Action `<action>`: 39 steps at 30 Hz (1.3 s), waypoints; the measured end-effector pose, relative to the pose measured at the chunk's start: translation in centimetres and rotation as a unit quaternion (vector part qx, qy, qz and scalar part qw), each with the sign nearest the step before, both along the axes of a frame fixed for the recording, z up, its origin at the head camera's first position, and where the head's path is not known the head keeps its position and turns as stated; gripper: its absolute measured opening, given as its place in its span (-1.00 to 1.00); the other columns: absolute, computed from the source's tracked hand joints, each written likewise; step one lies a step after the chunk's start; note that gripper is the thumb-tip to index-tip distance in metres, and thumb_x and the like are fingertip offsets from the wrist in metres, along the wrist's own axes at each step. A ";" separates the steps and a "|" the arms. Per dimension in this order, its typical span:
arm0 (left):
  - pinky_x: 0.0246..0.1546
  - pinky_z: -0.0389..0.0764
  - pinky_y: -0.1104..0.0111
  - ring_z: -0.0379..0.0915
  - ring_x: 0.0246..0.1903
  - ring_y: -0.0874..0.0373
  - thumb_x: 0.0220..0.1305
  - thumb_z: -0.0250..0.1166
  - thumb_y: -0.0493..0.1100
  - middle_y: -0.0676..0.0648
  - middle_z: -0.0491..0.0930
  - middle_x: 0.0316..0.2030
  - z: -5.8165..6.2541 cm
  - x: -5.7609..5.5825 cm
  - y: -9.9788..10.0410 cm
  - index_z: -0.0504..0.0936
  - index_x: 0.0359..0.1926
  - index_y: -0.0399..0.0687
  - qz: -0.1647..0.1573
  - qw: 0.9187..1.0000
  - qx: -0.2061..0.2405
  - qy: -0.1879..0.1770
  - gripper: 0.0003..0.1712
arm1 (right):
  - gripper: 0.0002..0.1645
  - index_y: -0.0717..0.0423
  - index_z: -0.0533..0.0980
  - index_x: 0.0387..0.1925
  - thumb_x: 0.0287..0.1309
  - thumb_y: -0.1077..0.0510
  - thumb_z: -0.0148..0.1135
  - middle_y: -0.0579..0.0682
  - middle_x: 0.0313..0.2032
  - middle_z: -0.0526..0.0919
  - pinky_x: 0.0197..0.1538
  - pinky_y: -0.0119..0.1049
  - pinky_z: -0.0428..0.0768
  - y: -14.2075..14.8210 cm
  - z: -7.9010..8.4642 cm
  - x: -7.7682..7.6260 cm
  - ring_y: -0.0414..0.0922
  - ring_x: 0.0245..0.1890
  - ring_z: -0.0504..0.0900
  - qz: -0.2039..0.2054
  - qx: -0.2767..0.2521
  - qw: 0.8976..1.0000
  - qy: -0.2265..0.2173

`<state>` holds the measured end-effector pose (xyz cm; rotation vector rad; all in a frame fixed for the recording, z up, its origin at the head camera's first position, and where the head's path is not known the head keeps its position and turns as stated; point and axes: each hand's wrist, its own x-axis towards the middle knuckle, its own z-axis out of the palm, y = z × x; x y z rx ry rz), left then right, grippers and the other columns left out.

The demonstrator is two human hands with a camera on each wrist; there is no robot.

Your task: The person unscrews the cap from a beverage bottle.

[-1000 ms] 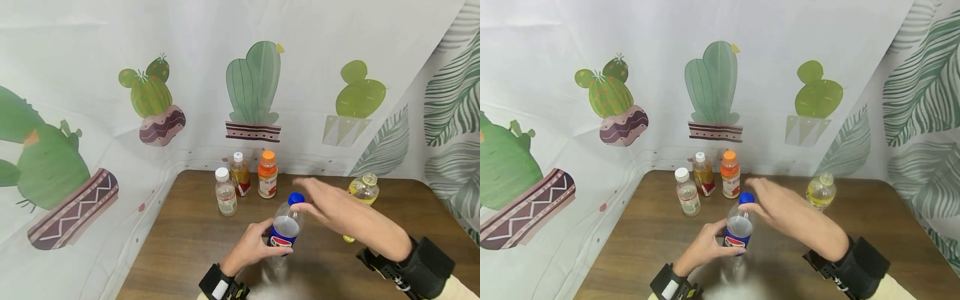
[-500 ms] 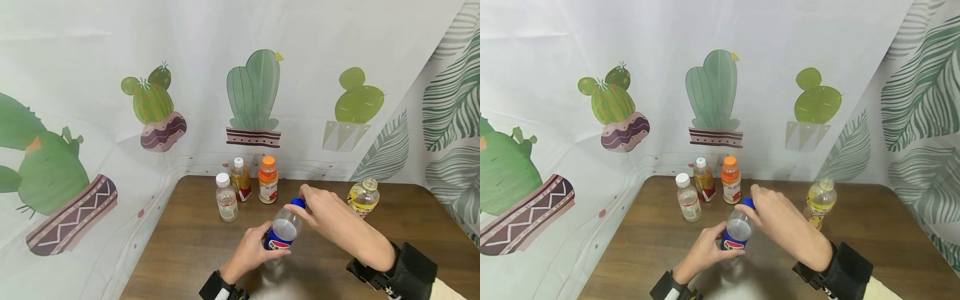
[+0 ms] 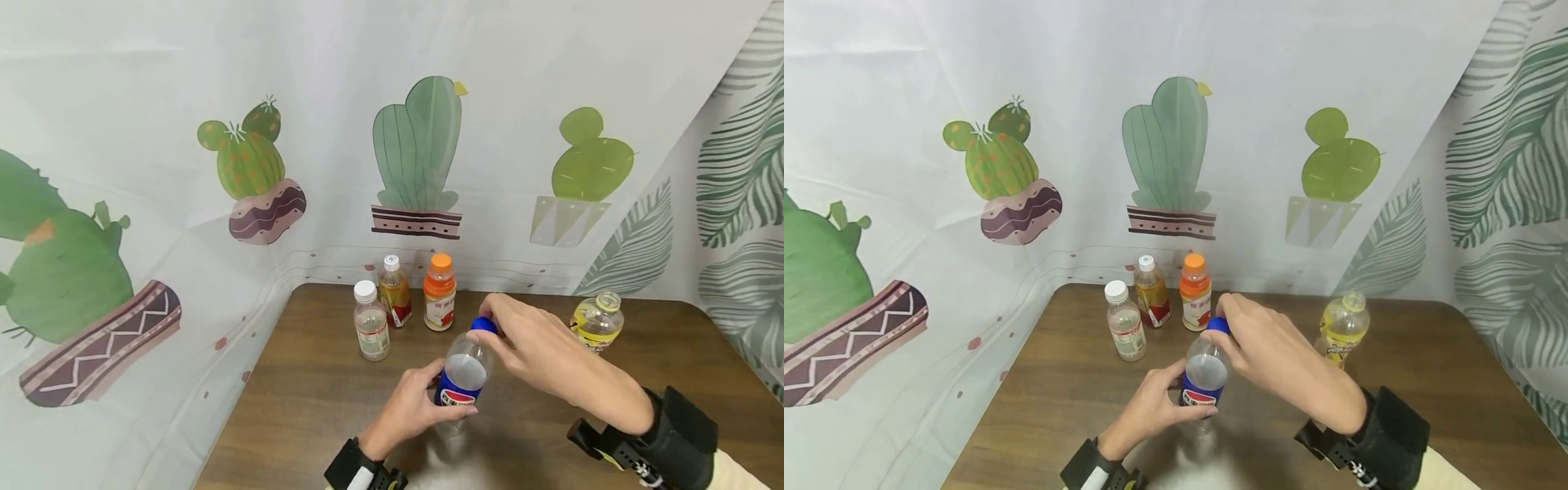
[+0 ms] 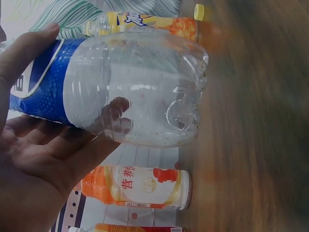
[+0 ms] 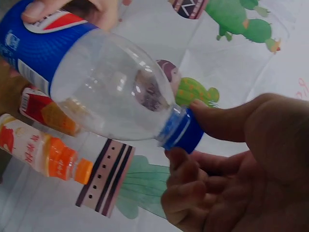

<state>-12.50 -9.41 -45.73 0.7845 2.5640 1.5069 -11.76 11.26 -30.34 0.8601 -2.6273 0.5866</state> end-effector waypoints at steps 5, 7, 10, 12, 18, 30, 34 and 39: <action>-0.14 0.66 0.43 0.64 -0.17 0.36 0.06 0.51 0.18 0.02 0.73 -0.11 0.2 -0.1 0.0 0.54 0.08 0.09 -0.006 1.000 0.005 0.002 -0.39 | -0.76 -0.01 0.47 -0.23 0.22 0.01 0.35 -0.23 -0.44 0.47 -0.50 -0.49 0.38 0.2 0.5 0.1 -0.35 -0.50 0.37 0.015 0.007 1.000 -0.002; -0.14 0.66 0.43 0.64 -0.17 0.36 0.05 0.51 0.17 0.01 0.73 -0.11 0.2 -0.1 0.0 0.54 0.08 0.08 -0.007 1.000 0.005 0.008 -0.39 | -0.77 -0.02 0.47 -0.22 0.22 0.02 0.35 -0.23 -0.43 0.47 -0.48 -0.49 0.39 0.4 0.7 0.0 -0.35 -0.49 0.38 0.021 0.010 1.000 -0.003; -0.14 0.66 0.44 0.64 -0.17 0.36 0.05 0.51 0.17 0.01 0.73 -0.11 0.3 -0.2 0.0 0.54 0.07 0.08 -0.008 1.000 0.002 0.018 -0.39 | -0.77 -0.03 0.48 -0.18 0.23 0.04 0.35 -0.23 -0.39 0.48 -0.45 -0.47 0.42 0.6 0.8 0.0 -0.35 -0.45 0.40 0.033 0.020 0.999 0.000; -0.13 0.65 0.45 0.64 -0.16 0.36 0.05 0.51 0.17 0.00 0.72 -0.11 0.3 -0.2 0.0 0.54 0.07 0.08 -0.011 1.000 0.002 0.019 -0.39 | -0.78 -0.03 0.48 -0.16 0.23 0.06 0.34 -0.23 -0.37 0.47 -0.42 -0.46 0.45 0.8 0.9 0.0 -0.35 -0.43 0.41 0.045 0.022 0.999 0.000; -0.12 0.65 0.47 0.63 -0.15 0.37 0.06 0.51 0.17 0.02 0.72 -0.11 0.5 0.0 0.1 0.54 0.09 0.08 -0.016 1.000 -0.005 0.018 -0.38 | -0.80 -0.06 0.48 -0.14 0.26 0.07 0.31 -0.26 -0.36 0.44 -0.39 -0.47 0.45 1.4 1.0 0.0 -0.38 -0.40 0.40 0.069 0.017 0.997 -0.014; -0.13 0.63 0.51 0.62 -0.15 0.40 0.08 0.49 0.17 0.05 0.72 -0.11 -0.1 0.3 0.1 0.52 0.11 0.08 -0.019 0.999 -0.012 0.032 -0.38 | -0.41 0.01 0.52 -0.12 0.21 -0.40 0.17 -0.23 -0.42 0.62 -0.49 -0.38 0.45 1.3 2.0 0.6 -0.32 -0.50 0.53 -0.059 0.061 0.994 -0.071; -0.13 0.62 0.51 0.61 -0.17 0.41 0.07 0.49 0.19 0.08 0.71 -0.11 -0.1 0.3 0.2 0.52 0.11 0.10 -0.014 0.999 -0.022 0.032 -0.37 | -0.47 -0.06 0.48 -0.49 0.23 -0.39 0.15 -0.27 -0.65 0.42 -0.59 -0.39 0.30 0.8 2.0 1.0 -0.33 -0.67 0.34 -0.081 0.076 0.992 -0.053; -0.13 0.62 0.51 0.60 -0.17 0.40 0.07 0.49 0.20 0.08 0.71 -0.11 -0.1 0.4 0.4 0.52 0.11 0.10 -0.014 0.999 -0.028 0.024 -0.37 | -0.49 -0.04 0.37 -0.58 0.19 -0.30 0.27 -0.23 -0.71 0.25 -0.63 -0.43 0.19 0.4 1.5 1.3 -0.31 -0.71 0.24 -0.082 0.086 0.992 -0.041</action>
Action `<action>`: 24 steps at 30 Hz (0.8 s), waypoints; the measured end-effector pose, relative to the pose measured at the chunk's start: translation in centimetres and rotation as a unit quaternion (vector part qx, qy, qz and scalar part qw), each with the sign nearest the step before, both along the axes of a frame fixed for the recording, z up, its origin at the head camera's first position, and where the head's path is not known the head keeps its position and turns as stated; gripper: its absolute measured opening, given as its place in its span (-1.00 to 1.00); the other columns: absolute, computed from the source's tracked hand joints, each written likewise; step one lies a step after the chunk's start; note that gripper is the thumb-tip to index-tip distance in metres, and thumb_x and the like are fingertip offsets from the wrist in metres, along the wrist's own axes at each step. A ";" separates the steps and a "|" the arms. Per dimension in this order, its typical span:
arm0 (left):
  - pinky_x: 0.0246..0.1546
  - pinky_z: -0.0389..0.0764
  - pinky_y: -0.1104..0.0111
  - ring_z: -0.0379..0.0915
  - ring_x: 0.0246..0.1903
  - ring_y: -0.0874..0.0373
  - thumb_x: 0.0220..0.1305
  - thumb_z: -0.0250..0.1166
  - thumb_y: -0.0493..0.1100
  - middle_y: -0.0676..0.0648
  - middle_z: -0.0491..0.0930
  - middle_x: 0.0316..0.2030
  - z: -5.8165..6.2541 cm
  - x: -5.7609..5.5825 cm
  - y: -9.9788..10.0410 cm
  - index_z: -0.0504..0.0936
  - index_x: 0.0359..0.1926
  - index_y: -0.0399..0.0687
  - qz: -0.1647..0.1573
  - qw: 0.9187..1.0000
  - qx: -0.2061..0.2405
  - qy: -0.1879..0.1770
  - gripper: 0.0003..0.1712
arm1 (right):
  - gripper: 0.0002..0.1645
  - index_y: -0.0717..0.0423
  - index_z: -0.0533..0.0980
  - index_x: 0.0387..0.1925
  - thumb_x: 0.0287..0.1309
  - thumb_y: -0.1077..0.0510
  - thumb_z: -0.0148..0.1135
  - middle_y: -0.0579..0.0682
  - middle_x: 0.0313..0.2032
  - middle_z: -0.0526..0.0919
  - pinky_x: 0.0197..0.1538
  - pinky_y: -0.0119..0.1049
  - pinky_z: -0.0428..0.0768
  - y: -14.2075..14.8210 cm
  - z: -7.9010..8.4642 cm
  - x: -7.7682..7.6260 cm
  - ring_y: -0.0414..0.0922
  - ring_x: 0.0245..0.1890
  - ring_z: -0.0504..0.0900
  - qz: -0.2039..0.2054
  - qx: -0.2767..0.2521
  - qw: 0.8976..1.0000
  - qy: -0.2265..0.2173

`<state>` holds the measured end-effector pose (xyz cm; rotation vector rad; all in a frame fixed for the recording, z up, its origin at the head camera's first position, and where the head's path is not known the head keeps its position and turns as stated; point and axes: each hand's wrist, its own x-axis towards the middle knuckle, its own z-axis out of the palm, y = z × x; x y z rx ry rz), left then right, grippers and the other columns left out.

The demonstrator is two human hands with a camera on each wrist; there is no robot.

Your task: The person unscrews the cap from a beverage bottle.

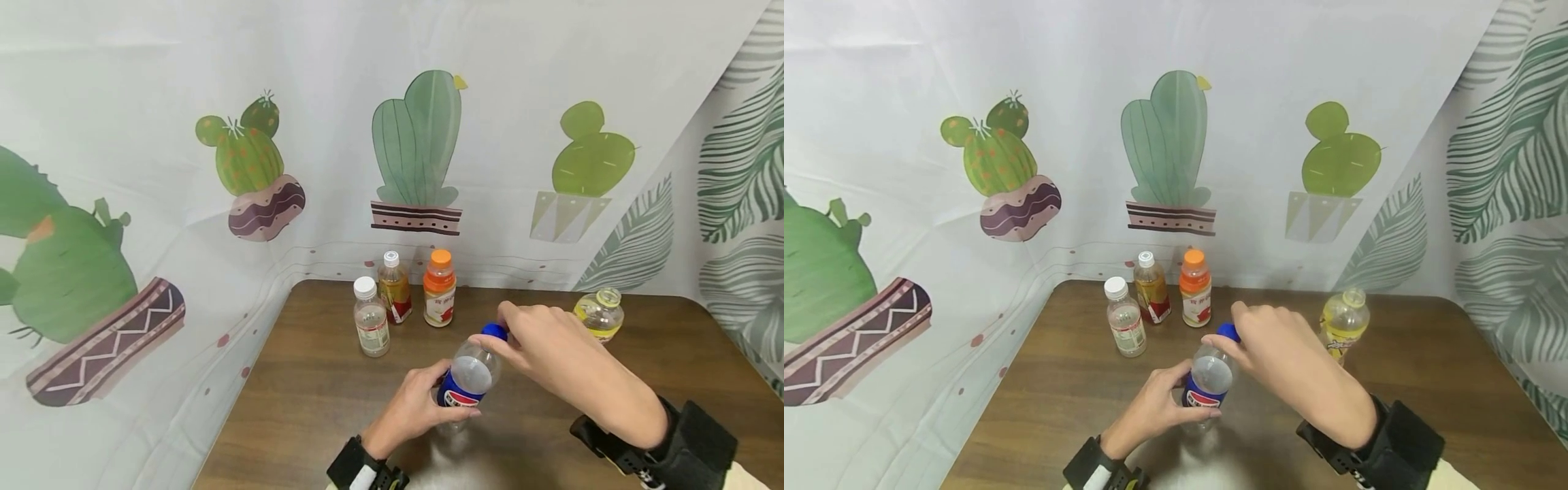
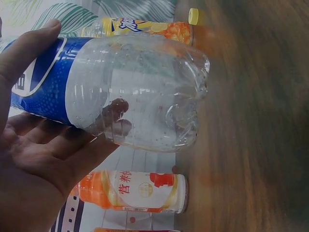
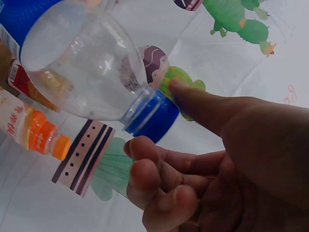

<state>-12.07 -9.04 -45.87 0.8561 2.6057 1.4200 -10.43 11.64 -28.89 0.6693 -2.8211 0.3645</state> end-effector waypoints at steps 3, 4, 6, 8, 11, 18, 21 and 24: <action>-0.13 0.61 0.51 0.60 -0.18 0.41 0.07 0.49 0.21 0.08 0.71 -0.12 0.0 0.0 0.0 0.53 0.10 0.08 0.000 1.000 -0.005 0.003 -0.37 | -0.53 -0.02 0.39 -0.54 0.18 -0.23 0.32 -0.22 -0.70 0.26 -0.63 -0.43 0.19 0.0 -0.2 -0.1 -0.31 -0.70 0.25 0.003 -0.007 1.000 -0.005; -0.13 0.62 0.51 0.60 -0.18 0.40 0.07 0.49 0.20 0.07 0.71 -0.12 0.0 0.1 0.0 0.53 0.10 0.08 0.000 1.000 -0.005 0.005 -0.37 | -0.55 -0.02 0.40 -0.53 0.18 -0.22 0.33 -0.22 -0.69 0.26 -0.63 -0.43 0.19 0.0 -0.2 -0.1 -0.31 -0.70 0.25 0.005 -0.009 1.000 -0.006; -0.13 0.62 0.51 0.60 -0.18 0.40 0.07 0.49 0.19 0.07 0.71 -0.12 0.0 0.1 0.0 0.52 0.10 0.08 -0.001 1.000 -0.003 0.004 -0.37 | -0.56 -0.03 0.39 -0.53 0.18 -0.20 0.34 -0.22 -0.69 0.27 -0.63 -0.43 0.19 0.0 -0.2 -0.2 -0.31 -0.70 0.25 0.010 -0.012 1.000 -0.008; -0.12 0.62 0.51 0.60 -0.17 0.40 0.07 0.49 0.19 0.07 0.71 -0.10 0.1 0.2 0.0 0.52 0.11 0.09 -0.002 1.000 -0.002 0.001 -0.37 | -0.57 -0.04 0.39 -0.53 0.17 -0.18 0.35 -0.23 -0.69 0.28 -0.63 -0.44 0.20 0.1 -0.1 -0.2 -0.32 -0.69 0.25 0.015 -0.016 1.000 -0.009; -0.11 0.62 0.51 0.61 -0.15 0.39 0.07 0.49 0.19 0.07 0.70 -0.09 0.2 0.2 0.0 0.52 0.11 0.10 -0.002 1.000 0.002 -0.002 -0.37 | -0.59 -0.06 0.39 -0.52 0.16 -0.17 0.37 -0.24 -0.67 0.29 -0.62 -0.44 0.22 0.2 0.1 -0.2 -0.33 -0.68 0.26 0.024 -0.019 0.999 -0.010; -0.11 0.62 0.51 0.61 -0.13 0.38 0.07 0.49 0.20 0.07 0.71 -0.08 0.5 0.2 0.0 0.52 0.11 0.10 -0.002 1.000 0.008 -0.006 -0.36 | -0.66 -0.09 0.42 -0.45 0.18 -0.15 0.35 -0.26 -0.62 0.29 -0.60 -0.45 0.20 0.4 0.5 -0.3 -0.36 -0.64 0.25 0.045 -0.013 0.999 -0.009; -0.10 0.62 0.49 0.61 -0.12 0.38 0.07 0.49 0.20 0.07 0.70 -0.08 0.5 0.3 0.0 0.51 0.12 0.10 -0.003 1.000 0.009 -0.010 -0.36 | -0.72 -0.12 0.45 -0.39 0.18 -0.11 0.37 -0.28 -0.57 0.33 -0.57 -0.46 0.24 0.6 0.4 -0.2 -0.38 -0.59 0.28 0.061 -0.013 0.998 0.005; -0.10 0.63 0.48 0.61 -0.13 0.39 0.07 0.48 0.20 0.07 0.70 -0.08 0.4 0.4 -0.1 0.51 0.11 0.10 -0.006 1.000 0.010 -0.009 -0.36 | -0.77 -0.14 0.49 -0.32 0.16 -0.07 0.40 -0.29 -0.51 0.38 -0.53 -0.48 0.28 0.8 0.2 -0.1 -0.38 -0.53 0.31 0.080 -0.017 0.997 0.016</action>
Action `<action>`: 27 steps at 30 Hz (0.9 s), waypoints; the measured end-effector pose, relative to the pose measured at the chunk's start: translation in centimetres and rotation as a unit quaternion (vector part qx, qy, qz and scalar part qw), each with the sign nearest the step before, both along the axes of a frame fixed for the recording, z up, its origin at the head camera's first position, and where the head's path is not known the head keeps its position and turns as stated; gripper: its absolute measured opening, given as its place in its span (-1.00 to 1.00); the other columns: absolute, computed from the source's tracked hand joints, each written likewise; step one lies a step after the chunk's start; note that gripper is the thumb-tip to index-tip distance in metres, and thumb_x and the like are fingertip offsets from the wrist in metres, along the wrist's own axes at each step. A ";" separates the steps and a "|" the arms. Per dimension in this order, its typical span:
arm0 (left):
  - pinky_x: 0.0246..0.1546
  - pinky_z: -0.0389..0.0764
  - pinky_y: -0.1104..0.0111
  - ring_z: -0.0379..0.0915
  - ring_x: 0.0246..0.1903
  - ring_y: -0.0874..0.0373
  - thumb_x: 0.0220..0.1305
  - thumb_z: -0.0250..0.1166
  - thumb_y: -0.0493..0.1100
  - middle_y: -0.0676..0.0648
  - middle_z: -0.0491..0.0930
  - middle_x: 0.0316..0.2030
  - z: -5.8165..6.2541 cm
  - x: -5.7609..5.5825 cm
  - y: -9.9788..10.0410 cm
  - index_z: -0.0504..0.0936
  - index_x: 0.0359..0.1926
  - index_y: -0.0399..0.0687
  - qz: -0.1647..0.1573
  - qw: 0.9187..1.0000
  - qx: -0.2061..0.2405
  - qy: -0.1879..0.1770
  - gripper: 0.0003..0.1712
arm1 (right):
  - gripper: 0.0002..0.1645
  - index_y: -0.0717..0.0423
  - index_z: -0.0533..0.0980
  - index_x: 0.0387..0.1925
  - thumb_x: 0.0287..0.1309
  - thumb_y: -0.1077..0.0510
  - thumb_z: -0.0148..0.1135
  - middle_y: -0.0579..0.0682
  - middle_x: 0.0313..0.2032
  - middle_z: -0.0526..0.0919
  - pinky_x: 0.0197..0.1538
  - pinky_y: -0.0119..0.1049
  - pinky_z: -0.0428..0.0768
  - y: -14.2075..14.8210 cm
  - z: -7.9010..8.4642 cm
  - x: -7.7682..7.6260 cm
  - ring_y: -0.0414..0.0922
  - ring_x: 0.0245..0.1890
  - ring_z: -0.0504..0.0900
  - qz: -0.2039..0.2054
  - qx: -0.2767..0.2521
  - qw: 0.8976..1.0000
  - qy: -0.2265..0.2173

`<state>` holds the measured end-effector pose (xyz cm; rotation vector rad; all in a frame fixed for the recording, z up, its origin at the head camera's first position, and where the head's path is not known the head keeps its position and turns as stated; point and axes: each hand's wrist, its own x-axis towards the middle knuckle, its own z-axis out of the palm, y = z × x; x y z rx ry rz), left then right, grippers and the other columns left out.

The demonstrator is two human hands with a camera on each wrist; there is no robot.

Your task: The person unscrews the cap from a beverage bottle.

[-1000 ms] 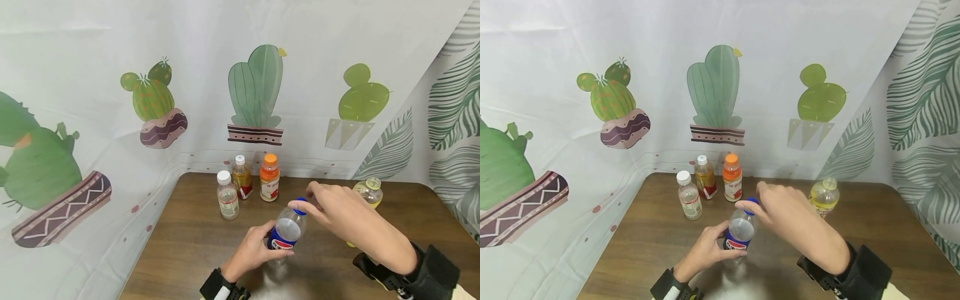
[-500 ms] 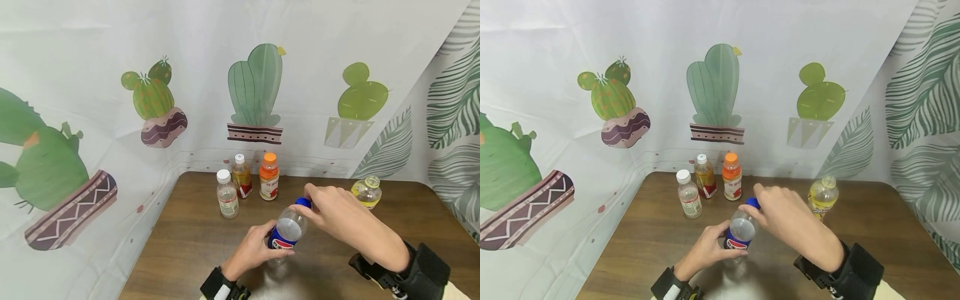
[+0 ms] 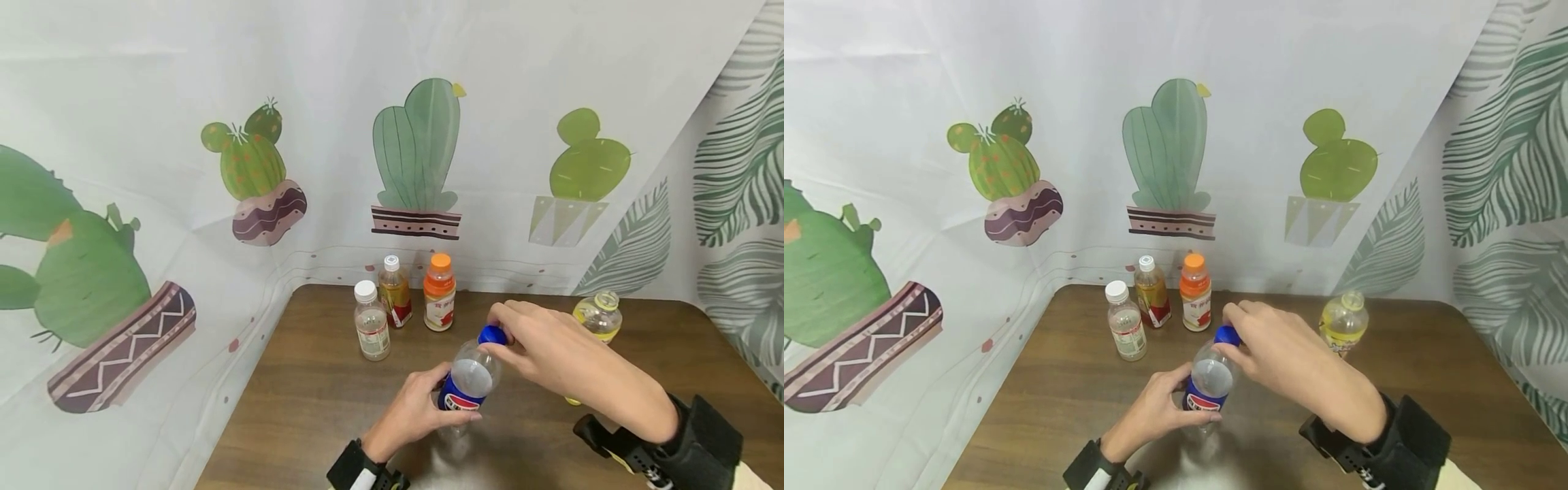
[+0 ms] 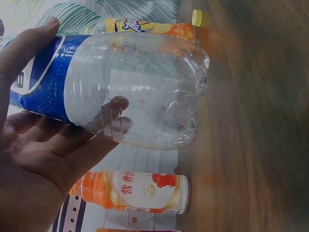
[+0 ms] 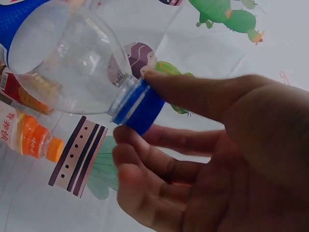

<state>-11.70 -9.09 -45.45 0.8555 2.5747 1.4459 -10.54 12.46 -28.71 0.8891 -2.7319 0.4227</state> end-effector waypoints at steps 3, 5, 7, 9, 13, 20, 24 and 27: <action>-0.11 0.63 0.50 0.60 -0.14 0.40 0.07 0.48 0.21 0.08 0.70 -0.08 -0.2 0.1 0.0 0.51 0.11 0.11 -0.001 1.000 -0.002 0.002 -0.37 | -0.78 -0.13 0.50 -0.27 0.16 -0.02 0.41 -0.29 -0.45 0.40 -0.48 -0.48 0.33 0.2 -0.2 0.1 -0.37 -0.48 0.34 0.018 -0.007 1.000 -0.009; -0.11 0.63 0.50 0.60 -0.15 0.40 0.07 0.48 0.20 0.07 0.71 -0.09 -0.3 0.1 0.0 0.52 0.10 0.10 -0.004 1.000 -0.003 0.004 -0.37 | -0.78 -0.13 0.50 -0.25 0.17 0.00 0.40 -0.30 -0.42 0.41 -0.44 -0.48 0.37 0.4 -0.3 0.1 -0.37 -0.45 0.35 0.029 -0.012 0.999 -0.017; -0.11 0.62 0.50 0.61 -0.14 0.40 0.08 0.49 0.19 0.06 0.71 -0.08 -0.4 0.0 0.1 0.52 0.10 0.08 -0.007 1.000 -0.005 0.007 -0.37 | -0.78 -0.12 0.49 -0.23 0.18 0.02 0.39 -0.30 -0.40 0.43 -0.40 -0.47 0.40 0.6 -0.5 0.0 -0.37 -0.42 0.37 0.037 -0.015 0.999 -0.021; -0.12 0.63 0.50 0.61 -0.15 0.38 0.08 0.49 0.18 0.05 0.71 -0.09 -0.4 -0.1 0.1 0.52 0.09 0.06 -0.010 1.000 -0.007 0.012 -0.38 | -0.76 -0.12 0.49 -0.19 0.18 0.01 0.39 -0.31 -0.39 0.46 -0.38 -0.46 0.42 0.7 -0.5 0.0 -0.38 -0.40 0.39 0.034 -0.011 0.999 -0.021; -0.10 0.62 0.50 0.62 -0.13 0.37 0.08 0.49 0.18 0.04 0.71 -0.07 -0.4 -0.1 0.1 0.51 0.12 0.04 -0.013 1.000 -0.015 0.016 -0.35 | -0.58 -0.07 0.50 -0.06 0.14 -0.13 0.40 -0.28 -0.35 0.55 -0.33 -0.37 0.47 0.8 -0.4 0.1 -0.33 -0.36 0.47 0.005 0.013 1.000 -0.016; -0.08 0.62 0.50 0.63 -0.10 0.35 0.09 0.48 0.17 0.02 0.70 -0.04 -0.6 -0.2 0.2 0.50 0.15 0.02 -0.016 1.000 -0.013 0.015 -0.33 | -0.47 -0.03 0.57 -0.25 0.17 -0.39 0.22 -0.29 -0.52 0.58 -0.54 -0.37 0.40 0.2 0.5 0.2 -0.33 -0.57 0.46 -0.064 0.015 0.998 -0.021; -0.10 0.62 0.51 0.62 -0.11 0.36 0.09 0.48 0.19 0.04 0.70 -0.06 -0.6 -0.3 0.1 0.51 0.13 0.04 -0.010 1.000 -0.014 0.019 -0.34 | -0.44 -0.13 0.47 -0.56 0.19 -0.46 0.12 -0.30 -0.70 0.38 -0.63 -0.36 0.24 -0.1 0.5 0.3 -0.31 -0.68 0.32 -0.090 0.034 0.995 -0.027; -0.10 0.62 0.51 0.61 -0.12 0.37 0.08 0.48 0.20 0.06 0.70 -0.07 -0.6 -0.4 0.1 0.51 0.13 0.05 -0.008 1.000 -0.018 0.021 -0.34 | -0.45 -0.12 0.40 -0.62 0.19 -0.40 0.18 -0.26 -0.73 0.30 -0.65 -0.38 0.20 -0.3 0.3 0.4 -0.30 -0.70 0.28 -0.091 0.036 0.995 -0.029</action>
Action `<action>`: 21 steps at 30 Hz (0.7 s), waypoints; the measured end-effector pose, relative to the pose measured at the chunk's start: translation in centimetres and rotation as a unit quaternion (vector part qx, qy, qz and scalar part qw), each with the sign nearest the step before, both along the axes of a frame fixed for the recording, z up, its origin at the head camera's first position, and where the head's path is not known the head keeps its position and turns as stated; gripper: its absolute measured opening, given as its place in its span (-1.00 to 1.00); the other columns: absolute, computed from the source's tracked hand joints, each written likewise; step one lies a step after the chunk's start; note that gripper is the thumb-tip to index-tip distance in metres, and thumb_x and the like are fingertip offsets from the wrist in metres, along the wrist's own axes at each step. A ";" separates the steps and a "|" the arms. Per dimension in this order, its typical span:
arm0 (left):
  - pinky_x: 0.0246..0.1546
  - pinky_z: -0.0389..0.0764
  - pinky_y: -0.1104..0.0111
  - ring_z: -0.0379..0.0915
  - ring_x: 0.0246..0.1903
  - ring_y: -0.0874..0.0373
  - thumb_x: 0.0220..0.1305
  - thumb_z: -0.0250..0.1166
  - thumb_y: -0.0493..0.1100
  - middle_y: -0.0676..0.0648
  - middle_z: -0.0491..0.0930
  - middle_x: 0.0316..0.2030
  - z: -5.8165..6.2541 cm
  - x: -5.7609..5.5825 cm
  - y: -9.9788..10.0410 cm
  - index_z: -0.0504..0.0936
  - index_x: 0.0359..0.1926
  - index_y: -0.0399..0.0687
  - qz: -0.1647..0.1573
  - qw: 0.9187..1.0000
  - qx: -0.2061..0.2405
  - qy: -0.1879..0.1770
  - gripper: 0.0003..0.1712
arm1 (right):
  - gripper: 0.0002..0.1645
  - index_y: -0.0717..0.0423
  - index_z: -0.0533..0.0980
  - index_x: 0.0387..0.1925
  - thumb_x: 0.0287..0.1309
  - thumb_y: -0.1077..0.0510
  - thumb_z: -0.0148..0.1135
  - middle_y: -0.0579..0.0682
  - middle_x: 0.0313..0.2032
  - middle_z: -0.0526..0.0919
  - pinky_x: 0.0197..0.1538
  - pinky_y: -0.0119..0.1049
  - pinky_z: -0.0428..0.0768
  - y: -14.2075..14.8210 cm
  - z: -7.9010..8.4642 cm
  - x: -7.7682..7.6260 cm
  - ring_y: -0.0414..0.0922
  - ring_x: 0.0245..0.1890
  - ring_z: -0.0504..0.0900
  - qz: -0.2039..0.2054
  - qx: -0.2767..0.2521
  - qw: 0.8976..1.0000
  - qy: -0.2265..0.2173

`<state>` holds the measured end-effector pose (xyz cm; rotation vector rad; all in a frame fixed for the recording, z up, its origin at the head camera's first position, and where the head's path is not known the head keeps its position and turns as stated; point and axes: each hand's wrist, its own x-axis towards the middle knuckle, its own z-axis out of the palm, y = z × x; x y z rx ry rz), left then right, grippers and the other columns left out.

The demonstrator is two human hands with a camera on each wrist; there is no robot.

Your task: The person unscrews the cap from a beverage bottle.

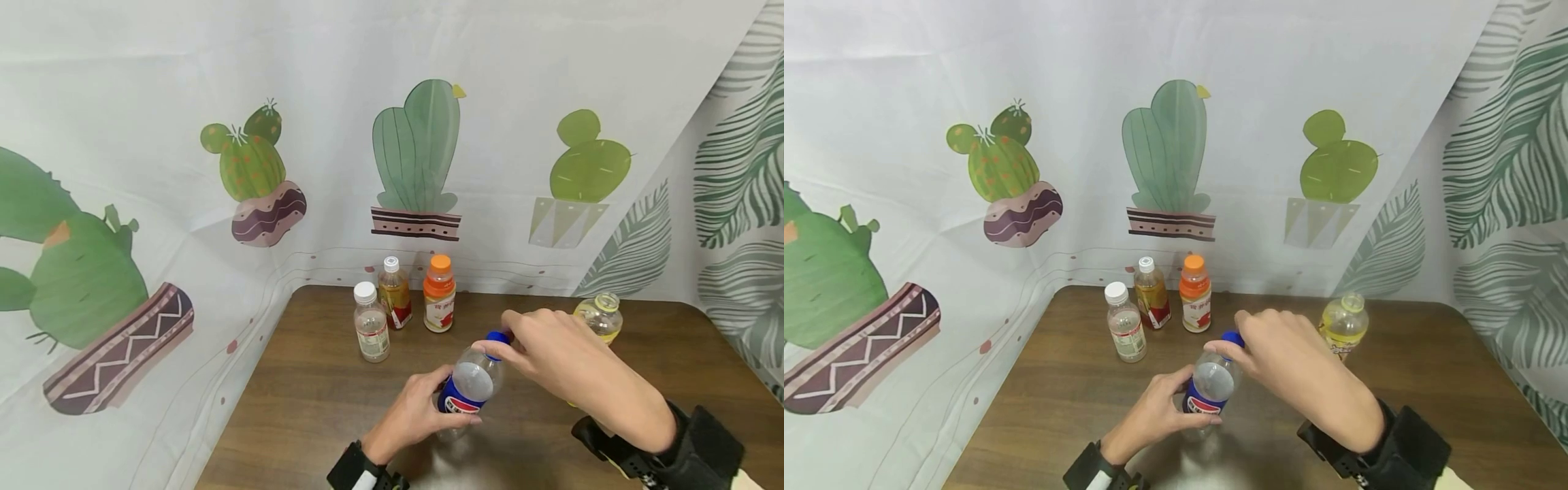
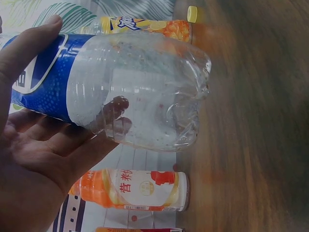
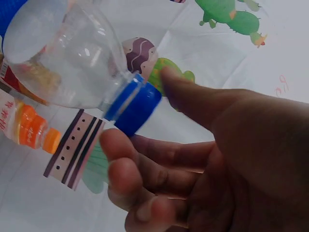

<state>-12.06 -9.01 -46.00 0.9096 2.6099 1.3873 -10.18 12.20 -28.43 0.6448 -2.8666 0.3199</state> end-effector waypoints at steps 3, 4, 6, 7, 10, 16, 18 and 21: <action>-0.09 0.62 0.50 0.61 -0.12 0.37 0.08 0.48 0.21 0.05 0.70 -0.06 0.0 -0.1 0.0 0.51 0.14 0.04 0.001 1.000 -0.006 0.000 -0.32 | -0.51 -0.10 0.38 -0.61 0.20 -0.29 0.27 -0.24 -0.72 0.29 -0.65 -0.40 0.20 -0.1 -0.2 -0.1 -0.30 -0.70 0.27 0.004 -0.007 1.000 -0.003; -0.08 0.62 0.49 0.62 -0.11 0.36 0.08 0.47 0.22 0.05 0.70 -0.05 0.0 -0.1 0.0 0.51 0.15 0.05 0.002 1.000 -0.008 -0.004 -0.32 | -0.53 -0.09 0.38 -0.60 0.20 -0.25 0.28 -0.24 -0.72 0.29 -0.65 -0.40 0.19 -0.1 -0.3 -0.1 -0.30 -0.70 0.27 0.006 -0.010 1.000 -0.006; -0.07 0.63 0.49 0.62 -0.11 0.36 0.08 0.47 0.23 0.05 0.70 -0.04 0.0 -0.1 0.0 0.50 0.16 0.05 0.004 1.000 -0.012 -0.007 -0.31 | -0.56 -0.08 0.38 -0.58 0.21 -0.21 0.29 -0.23 -0.71 0.28 -0.65 -0.40 0.19 -0.1 -0.3 -0.2 -0.29 -0.70 0.26 0.009 -0.011 1.000 -0.011; -0.07 0.63 0.48 0.62 -0.11 0.35 0.08 0.47 0.23 0.05 0.70 -0.04 0.0 -0.1 0.0 0.50 0.16 0.05 0.005 1.000 -0.013 -0.008 -0.30 | -0.57 -0.08 0.39 -0.57 0.22 -0.20 0.30 -0.22 -0.71 0.28 -0.65 -0.40 0.19 0.0 -0.4 -0.3 -0.29 -0.69 0.26 0.012 -0.010 1.000 -0.013; -0.08 0.63 0.48 0.62 -0.12 0.36 0.08 0.47 0.24 0.05 0.70 -0.04 0.1 -0.2 0.0 0.51 0.16 0.05 0.008 1.000 -0.015 -0.008 -0.30 | -0.60 -0.08 0.38 -0.54 0.21 -0.16 0.32 -0.23 -0.69 0.28 -0.64 -0.40 0.18 0.1 -0.3 -0.5 -0.30 -0.68 0.26 0.023 -0.009 1.000 -0.019; -0.10 0.62 0.50 0.61 -0.14 0.38 0.07 0.48 0.22 0.06 0.70 -0.08 0.0 -0.2 0.0 0.52 0.12 0.06 0.008 1.000 -0.003 -0.004 -0.33 | -0.78 -0.18 0.48 -0.38 0.18 -0.09 0.37 -0.31 -0.62 0.31 -0.62 -0.45 0.21 0.3 0.1 -0.5 -0.38 -0.62 0.26 0.068 -0.018 0.997 -0.010; -0.10 0.63 0.50 0.61 -0.14 0.39 0.06 0.48 0.22 0.07 0.70 -0.08 0.0 -0.2 0.0 0.52 0.12 0.07 0.007 1.000 0.000 -0.004 -0.34 | -0.83 -0.22 0.52 -0.30 0.17 -0.06 0.39 -0.33 -0.57 0.34 -0.58 -0.47 0.25 0.5 0.1 -0.5 -0.40 -0.58 0.29 0.084 -0.026 0.996 -0.005; -0.10 0.62 0.50 0.60 -0.15 0.39 0.05 0.49 0.22 0.08 0.70 -0.08 0.1 -0.1 -0.1 0.52 0.11 0.09 0.010 1.000 0.000 -0.005 -0.34 | -0.80 -0.23 0.55 -0.22 0.15 -0.02 0.41 -0.34 -0.50 0.38 -0.51 -0.48 0.31 0.7 0.1 -0.5 -0.39 -0.50 0.34 0.105 -0.034 0.994 -0.004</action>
